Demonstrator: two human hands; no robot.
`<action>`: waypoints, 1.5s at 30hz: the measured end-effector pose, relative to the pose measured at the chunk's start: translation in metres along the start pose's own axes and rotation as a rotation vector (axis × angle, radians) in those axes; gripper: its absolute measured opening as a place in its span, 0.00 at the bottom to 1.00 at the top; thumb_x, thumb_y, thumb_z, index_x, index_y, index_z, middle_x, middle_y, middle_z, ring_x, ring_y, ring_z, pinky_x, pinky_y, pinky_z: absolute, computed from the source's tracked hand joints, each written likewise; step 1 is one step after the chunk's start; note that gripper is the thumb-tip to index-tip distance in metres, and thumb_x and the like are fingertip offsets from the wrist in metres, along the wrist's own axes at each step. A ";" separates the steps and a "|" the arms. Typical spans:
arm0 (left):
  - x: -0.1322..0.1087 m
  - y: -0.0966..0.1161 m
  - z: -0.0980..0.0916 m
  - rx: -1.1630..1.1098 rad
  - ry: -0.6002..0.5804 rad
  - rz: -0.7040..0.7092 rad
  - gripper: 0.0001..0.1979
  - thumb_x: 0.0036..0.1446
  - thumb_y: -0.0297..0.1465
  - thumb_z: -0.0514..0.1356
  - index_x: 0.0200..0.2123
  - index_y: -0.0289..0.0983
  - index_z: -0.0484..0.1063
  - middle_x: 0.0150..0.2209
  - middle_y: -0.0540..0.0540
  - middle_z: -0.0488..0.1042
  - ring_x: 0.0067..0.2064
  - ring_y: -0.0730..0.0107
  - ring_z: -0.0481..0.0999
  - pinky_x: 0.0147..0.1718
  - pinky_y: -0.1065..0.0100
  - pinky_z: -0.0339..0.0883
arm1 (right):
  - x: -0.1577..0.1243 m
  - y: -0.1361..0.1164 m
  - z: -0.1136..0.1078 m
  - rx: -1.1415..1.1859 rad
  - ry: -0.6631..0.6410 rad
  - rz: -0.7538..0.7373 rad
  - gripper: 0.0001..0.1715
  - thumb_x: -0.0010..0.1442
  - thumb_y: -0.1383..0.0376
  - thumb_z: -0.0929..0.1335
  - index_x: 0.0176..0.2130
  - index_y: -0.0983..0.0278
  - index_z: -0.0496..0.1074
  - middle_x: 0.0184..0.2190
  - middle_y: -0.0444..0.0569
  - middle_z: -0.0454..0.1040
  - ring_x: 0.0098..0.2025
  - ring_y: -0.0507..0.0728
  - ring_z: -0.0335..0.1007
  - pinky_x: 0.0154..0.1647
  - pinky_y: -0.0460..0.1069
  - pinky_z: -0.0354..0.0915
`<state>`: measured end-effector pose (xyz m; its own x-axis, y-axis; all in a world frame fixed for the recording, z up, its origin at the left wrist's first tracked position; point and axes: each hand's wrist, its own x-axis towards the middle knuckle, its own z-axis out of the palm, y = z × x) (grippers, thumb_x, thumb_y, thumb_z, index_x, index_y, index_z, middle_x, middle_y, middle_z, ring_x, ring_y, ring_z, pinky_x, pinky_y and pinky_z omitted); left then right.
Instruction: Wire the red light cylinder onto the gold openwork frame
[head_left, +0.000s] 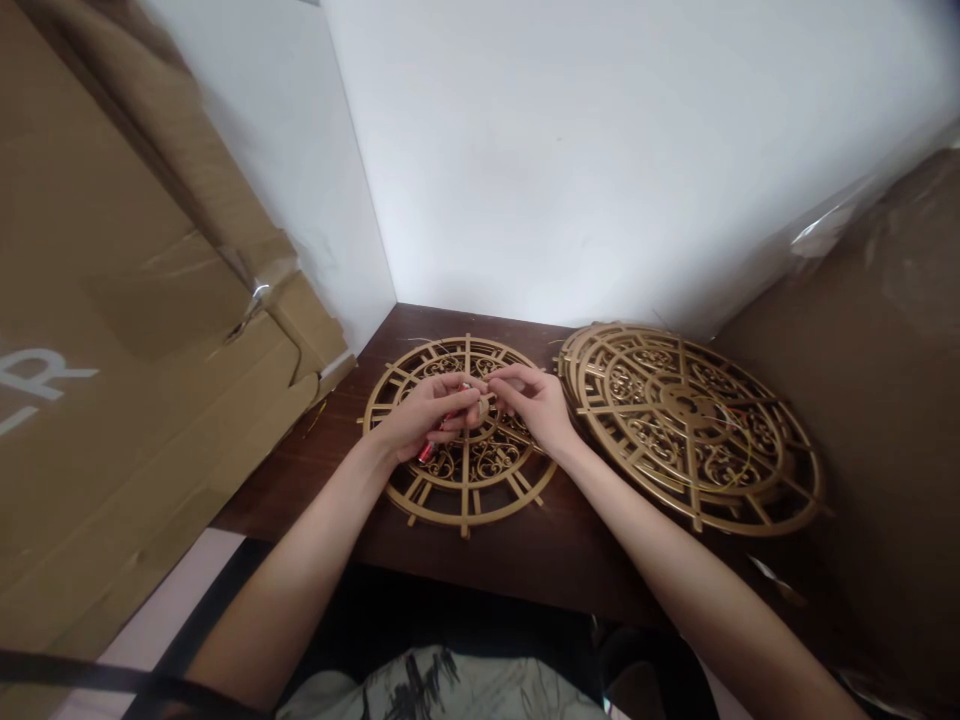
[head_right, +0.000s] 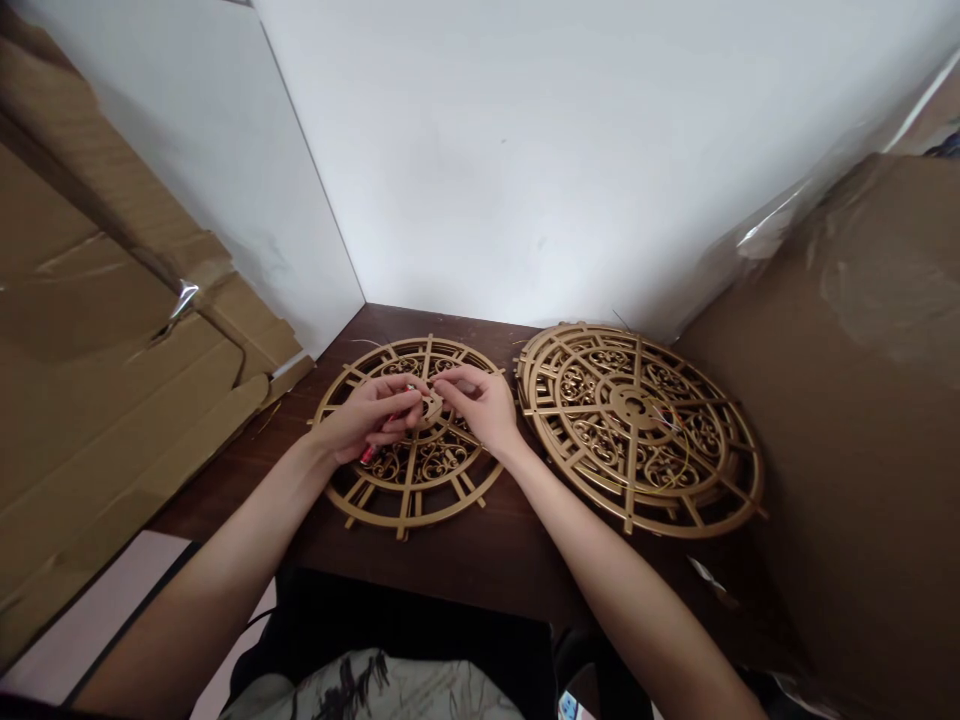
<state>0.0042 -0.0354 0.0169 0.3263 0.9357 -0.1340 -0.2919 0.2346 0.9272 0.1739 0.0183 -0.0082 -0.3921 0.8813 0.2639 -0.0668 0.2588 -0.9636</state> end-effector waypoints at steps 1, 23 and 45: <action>0.001 -0.001 0.000 -0.013 0.037 0.030 0.11 0.51 0.32 0.63 0.37 0.34 0.69 0.23 0.50 0.68 0.17 0.87 0.54 0.11 0.84 0.42 | 0.000 0.000 0.000 -0.013 -0.008 -0.007 0.13 0.53 0.57 0.70 0.34 0.64 0.76 0.22 0.44 0.72 0.23 0.50 0.67 0.22 0.44 0.62; 0.003 -0.009 0.004 0.316 0.225 0.233 0.11 0.47 0.31 0.66 0.32 0.35 0.69 0.19 0.57 0.60 0.15 0.88 0.53 0.12 0.80 0.45 | -0.006 -0.003 0.003 -0.335 -0.037 -0.241 0.04 0.53 0.68 0.70 0.27 0.65 0.75 0.21 0.44 0.71 0.24 0.50 0.64 0.25 0.45 0.59; 0.002 -0.006 0.006 0.431 0.171 0.239 0.08 0.48 0.31 0.65 0.30 0.33 0.70 0.19 0.56 0.61 0.17 0.86 0.56 0.15 0.79 0.47 | -0.009 -0.008 0.003 -0.418 -0.061 -0.240 0.06 0.53 0.67 0.70 0.25 0.66 0.75 0.21 0.43 0.72 0.24 0.49 0.64 0.26 0.44 0.57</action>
<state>0.0120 -0.0362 0.0127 0.1334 0.9880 0.0775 0.0685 -0.0872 0.9938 0.1748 0.0073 -0.0026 -0.4650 0.7555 0.4615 0.2069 0.5996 -0.7731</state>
